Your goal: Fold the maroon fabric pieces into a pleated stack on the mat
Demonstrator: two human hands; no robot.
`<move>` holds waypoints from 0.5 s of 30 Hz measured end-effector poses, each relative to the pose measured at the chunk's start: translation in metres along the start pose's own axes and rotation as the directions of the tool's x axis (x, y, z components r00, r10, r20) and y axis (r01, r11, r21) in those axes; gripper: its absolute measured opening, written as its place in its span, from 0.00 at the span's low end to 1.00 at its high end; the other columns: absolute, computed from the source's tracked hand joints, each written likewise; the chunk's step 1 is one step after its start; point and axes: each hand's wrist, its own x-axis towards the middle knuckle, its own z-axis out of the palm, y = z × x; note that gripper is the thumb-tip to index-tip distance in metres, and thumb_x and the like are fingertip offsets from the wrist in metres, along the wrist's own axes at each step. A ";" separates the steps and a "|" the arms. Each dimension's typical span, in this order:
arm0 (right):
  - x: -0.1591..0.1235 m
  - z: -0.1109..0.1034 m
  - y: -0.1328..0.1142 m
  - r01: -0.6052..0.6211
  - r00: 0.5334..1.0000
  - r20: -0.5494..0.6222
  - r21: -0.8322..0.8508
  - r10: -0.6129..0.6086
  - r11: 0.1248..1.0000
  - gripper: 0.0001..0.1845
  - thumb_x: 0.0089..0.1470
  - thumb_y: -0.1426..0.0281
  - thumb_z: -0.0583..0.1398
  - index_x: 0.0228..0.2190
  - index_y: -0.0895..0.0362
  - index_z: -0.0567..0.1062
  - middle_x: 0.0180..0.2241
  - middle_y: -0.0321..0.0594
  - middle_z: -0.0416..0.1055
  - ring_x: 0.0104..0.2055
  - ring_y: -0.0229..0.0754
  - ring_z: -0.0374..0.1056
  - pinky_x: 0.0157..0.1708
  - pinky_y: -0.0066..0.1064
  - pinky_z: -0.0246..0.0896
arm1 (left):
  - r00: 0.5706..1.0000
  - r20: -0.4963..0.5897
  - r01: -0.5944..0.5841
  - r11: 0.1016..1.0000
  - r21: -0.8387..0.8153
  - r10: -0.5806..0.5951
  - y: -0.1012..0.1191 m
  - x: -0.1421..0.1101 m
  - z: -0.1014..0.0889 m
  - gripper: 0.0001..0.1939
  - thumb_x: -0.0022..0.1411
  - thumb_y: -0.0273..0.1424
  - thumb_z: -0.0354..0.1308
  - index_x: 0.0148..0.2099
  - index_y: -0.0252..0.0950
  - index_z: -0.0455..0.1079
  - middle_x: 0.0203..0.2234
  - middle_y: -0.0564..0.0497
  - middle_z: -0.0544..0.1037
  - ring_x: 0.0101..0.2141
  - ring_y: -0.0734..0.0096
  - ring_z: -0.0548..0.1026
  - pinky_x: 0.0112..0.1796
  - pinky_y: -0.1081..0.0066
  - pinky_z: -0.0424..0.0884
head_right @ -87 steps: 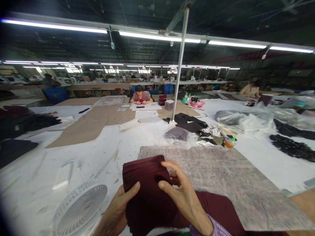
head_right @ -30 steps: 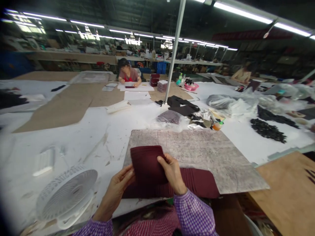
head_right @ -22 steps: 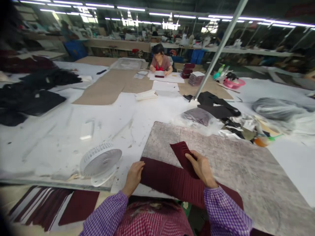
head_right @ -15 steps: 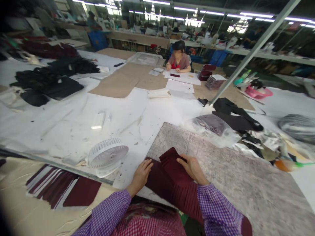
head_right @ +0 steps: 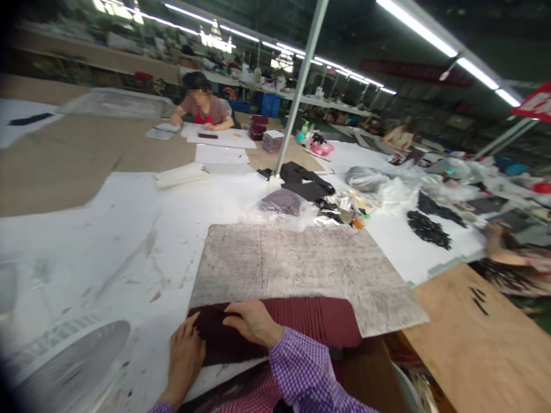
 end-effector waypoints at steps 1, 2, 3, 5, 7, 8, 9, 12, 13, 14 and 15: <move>-0.005 0.001 0.000 -0.011 1.000 -0.018 0.004 0.011 1.000 0.07 0.52 0.69 0.61 0.34 0.56 0.78 0.29 0.36 0.77 0.32 0.37 0.72 0.33 0.21 0.59 | 1.000 -0.006 -0.011 1.000 0.014 0.011 0.001 0.000 0.000 0.16 0.55 0.19 0.47 0.46 0.29 0.67 0.47 0.38 0.71 0.45 0.52 0.68 0.43 0.54 0.66; -0.011 0.001 0.000 -0.022 0.999 -0.037 0.007 0.022 1.000 0.07 0.52 0.69 0.62 0.34 0.56 0.78 0.30 0.36 0.78 0.33 0.37 0.72 0.33 0.21 0.59 | 1.000 -0.008 -0.021 0.999 0.029 0.021 0.001 -0.001 0.000 0.16 0.56 0.19 0.47 0.46 0.29 0.67 0.47 0.37 0.71 0.44 0.52 0.69 0.42 0.54 0.65; -0.016 0.002 -0.001 -0.033 0.998 -0.054 0.009 0.034 0.999 0.07 0.51 0.69 0.62 0.34 0.56 0.79 0.29 0.37 0.78 0.33 0.37 0.72 0.33 0.21 0.59 | 1.000 -0.005 -0.027 0.998 0.051 0.028 0.001 -0.002 0.000 0.16 0.56 0.19 0.46 0.46 0.30 0.67 0.47 0.38 0.72 0.44 0.52 0.69 0.42 0.54 0.66; -0.027 0.001 -0.002 -0.053 0.995 -0.082 0.013 0.054 0.999 0.07 0.51 0.68 0.62 0.34 0.56 0.79 0.29 0.37 0.78 0.33 0.37 0.73 0.32 0.21 0.59 | 0.999 0.014 -0.031 0.994 0.103 0.030 0.000 -0.003 0.000 0.19 0.55 0.18 0.46 0.48 0.31 0.66 0.48 0.41 0.71 0.44 0.55 0.69 0.42 0.56 0.66; -0.037 -0.001 -0.003 -0.066 0.992 -0.102 0.023 0.068 0.998 0.07 0.52 0.68 0.62 0.34 0.56 0.78 0.29 0.37 0.78 0.33 0.37 0.73 0.32 0.20 0.59 | 0.999 0.029 -0.037 0.991 0.125 0.034 -0.001 -0.001 -0.002 0.21 0.53 0.17 0.46 0.49 0.33 0.66 0.48 0.42 0.72 0.43 0.56 0.70 0.40 0.58 0.67; -0.042 -0.002 -0.004 -0.071 0.991 -0.109 0.030 0.074 0.997 0.07 0.52 0.68 0.61 0.34 0.56 0.78 0.29 0.37 0.78 0.32 0.36 0.73 0.32 0.20 0.59 | 0.999 0.030 -0.045 0.993 0.112 0.042 -0.001 0.003 -0.004 0.20 0.54 0.17 0.46 0.48 0.32 0.67 0.47 0.42 0.73 0.41 0.56 0.70 0.39 0.58 0.67; -0.047 -0.004 -0.005 -0.075 0.990 -0.115 0.039 0.079 0.996 0.07 0.53 0.68 0.61 0.34 0.57 0.78 0.29 0.37 0.77 0.32 0.36 0.72 0.32 0.20 0.59 | 0.998 0.028 -0.053 0.994 0.096 0.050 -0.001 0.008 -0.007 0.17 0.55 0.19 0.47 0.46 0.32 0.69 0.44 0.41 0.74 0.40 0.56 0.71 0.38 0.58 0.68; -0.058 -0.010 -0.008 -0.073 0.989 -0.120 0.075 0.081 0.995 0.06 0.54 0.70 0.60 0.32 0.58 0.78 0.28 0.37 0.76 0.31 0.36 0.71 0.31 0.20 0.58 | 0.997 0.028 -0.073 0.995 0.068 0.071 0.007 0.030 -0.011 0.13 0.61 0.25 0.45 0.42 0.30 0.71 0.39 0.40 0.76 0.40 0.57 0.71 0.42 0.59 0.68; -0.061 -0.012 -0.008 -0.067 0.990 -0.116 0.088 0.077 0.994 0.06 0.54 0.71 0.60 0.32 0.58 0.78 0.28 0.36 0.76 0.30 0.35 0.71 0.30 0.20 0.58 | 0.996 0.035 -0.079 0.994 0.077 0.076 0.011 0.040 -0.010 0.15 0.62 0.25 0.44 0.45 0.29 0.70 0.43 0.40 0.75 0.44 0.57 0.70 0.46 0.58 0.66; -0.062 -0.014 -0.009 -0.057 0.992 -0.110 0.102 0.068 0.993 0.06 0.54 0.71 0.59 0.31 0.59 0.77 0.27 0.36 0.76 0.29 0.35 0.70 0.29 0.20 0.57 | 0.993 0.060 -0.103 0.992 0.079 0.099 0.017 0.051 -0.007 0.17 0.63 0.24 0.42 0.48 0.29 0.69 0.47 0.40 0.73 0.50 0.57 0.67 0.49 0.59 0.64; -0.064 -0.017 -0.008 -0.048 0.993 -0.105 0.113 0.060 0.992 0.06 0.54 0.71 0.59 0.31 0.59 0.77 0.26 0.36 0.75 0.28 0.35 0.70 0.28 0.21 0.57 | 0.989 0.087 -0.123 0.989 0.082 0.116 0.023 0.062 -0.003 0.18 0.63 0.24 0.41 0.52 0.30 0.67 0.52 0.41 0.70 0.54 0.57 0.63 0.51 0.59 0.62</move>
